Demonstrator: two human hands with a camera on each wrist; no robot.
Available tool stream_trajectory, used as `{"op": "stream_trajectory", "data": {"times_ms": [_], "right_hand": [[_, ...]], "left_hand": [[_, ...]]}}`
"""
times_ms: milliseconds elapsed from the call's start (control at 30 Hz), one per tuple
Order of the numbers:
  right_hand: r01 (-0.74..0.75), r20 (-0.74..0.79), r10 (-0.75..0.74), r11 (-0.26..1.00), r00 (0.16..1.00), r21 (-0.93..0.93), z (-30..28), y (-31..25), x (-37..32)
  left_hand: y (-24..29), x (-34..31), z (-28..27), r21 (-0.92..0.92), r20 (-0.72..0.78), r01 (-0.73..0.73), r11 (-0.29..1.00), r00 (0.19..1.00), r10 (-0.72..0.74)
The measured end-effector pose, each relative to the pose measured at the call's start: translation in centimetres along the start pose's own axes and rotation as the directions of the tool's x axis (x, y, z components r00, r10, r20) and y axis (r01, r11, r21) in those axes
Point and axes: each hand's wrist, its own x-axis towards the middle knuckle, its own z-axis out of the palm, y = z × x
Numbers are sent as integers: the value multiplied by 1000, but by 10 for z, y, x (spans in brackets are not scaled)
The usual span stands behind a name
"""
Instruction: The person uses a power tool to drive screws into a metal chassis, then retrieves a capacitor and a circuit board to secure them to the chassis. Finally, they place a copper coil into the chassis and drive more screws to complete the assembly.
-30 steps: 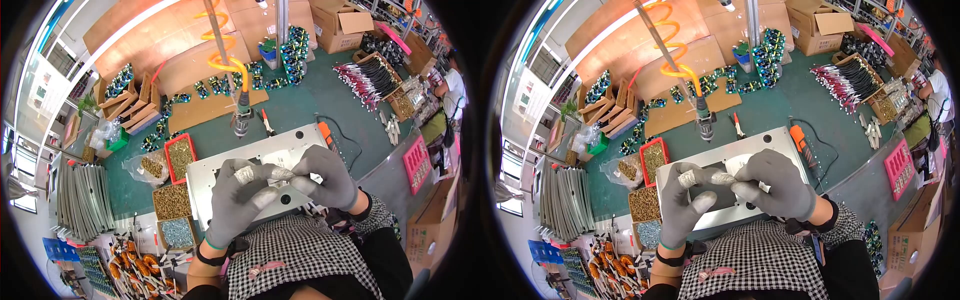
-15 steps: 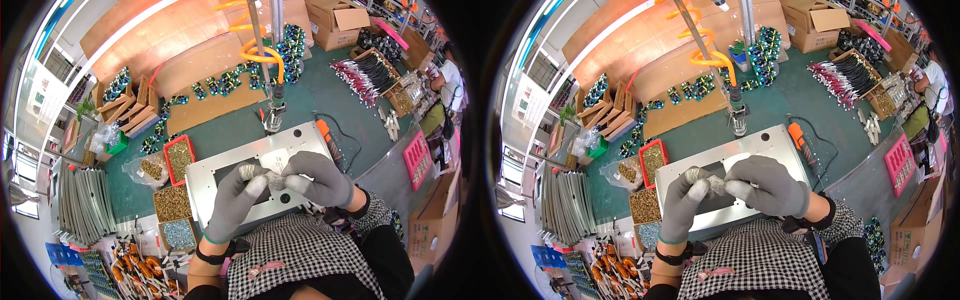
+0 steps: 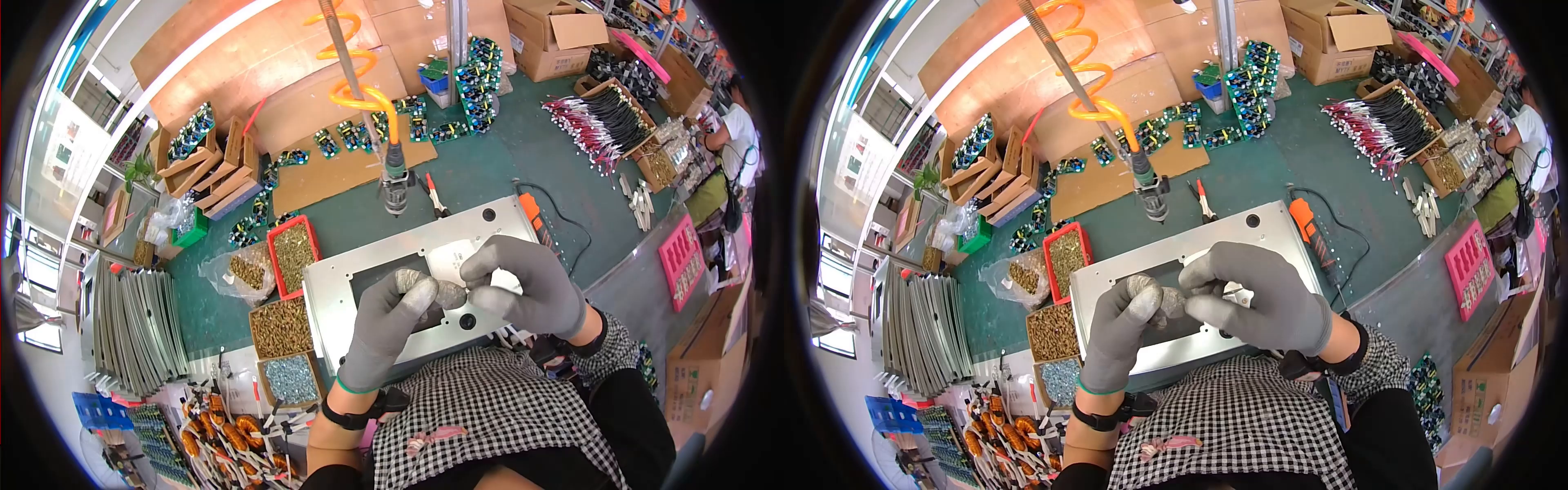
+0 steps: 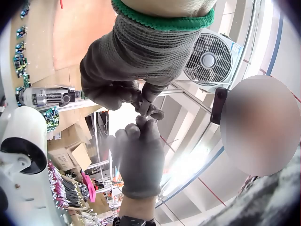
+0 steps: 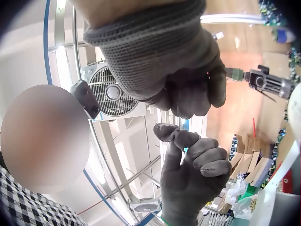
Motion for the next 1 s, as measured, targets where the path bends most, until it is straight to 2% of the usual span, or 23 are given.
{"op": "stream_trajectory", "data": {"times_ms": [67, 133, 233, 300, 500, 600, 700, 733, 800, 833, 867, 900, 933, 1000], "right_hand": [[166, -2, -173, 949, 985, -270, 2, -5, 4], [272, 12, -308, 822, 951, -499, 7, -6, 7], [264, 29, -295, 803, 955, -535, 5, 2, 6], [233, -3, -265, 851, 964, -470, 3, 5, 4], [179, -51, -203, 937, 978, -299, 2, 7, 2], [151, -49, -167, 960, 985, -235, 1, 7, 2], [168, -29, -180, 958, 983, -231, 1, 11, 1], [182, -20, -192, 954, 981, -237, 1, 13, 1], [93, -50, -103, 980, 993, -175, -1, 10, 0], [47, -64, -57, 989, 996, -142, -2, 10, 0], [8, -66, -10, 999, 998, -35, -4, 11, 0], [-33, -64, 37, 997, 997, 72, -6, 12, -1], [-73, -58, 84, 981, 995, 178, -7, 13, -1], [-84, 39, 80, 989, 996, 123, -10, 9, -1]], "left_hand": [[-4, 1, -2, 42, -15, -1, 999, 1000, 2], [-5, 2, 0, 72, -58, 6, 997, 998, -2], [-5, 2, 3, 52, -123, 11, 999, 992, -5], [-7, 1, 0, -20, -117, -7, 1000, 993, 5], [-10, 1, -5, -8, -9, -109, 994, 994, 109], [-7, 2, 1, -15, -4, -157, 987, 988, 157], [-9, 1, -1, -37, -29, -93, 995, 995, 92], [-10, 1, -2, 20, -27, -178, 984, 984, 178], [-14, 3, -3, 132, -6, -340, 931, 939, 344], [-14, 2, -4, 267, 12, -405, 874, 908, 418], [-13, 0, -5, 396, 42, -461, 794, 873, 486], [-11, -1, -5, 512, 83, -505, 694, 834, 546], [-9, -2, -3, 587, 73, -491, 644, 824, 562], [-16, 1, -5, 621, 94, -525, 582, 787, 610]]}}
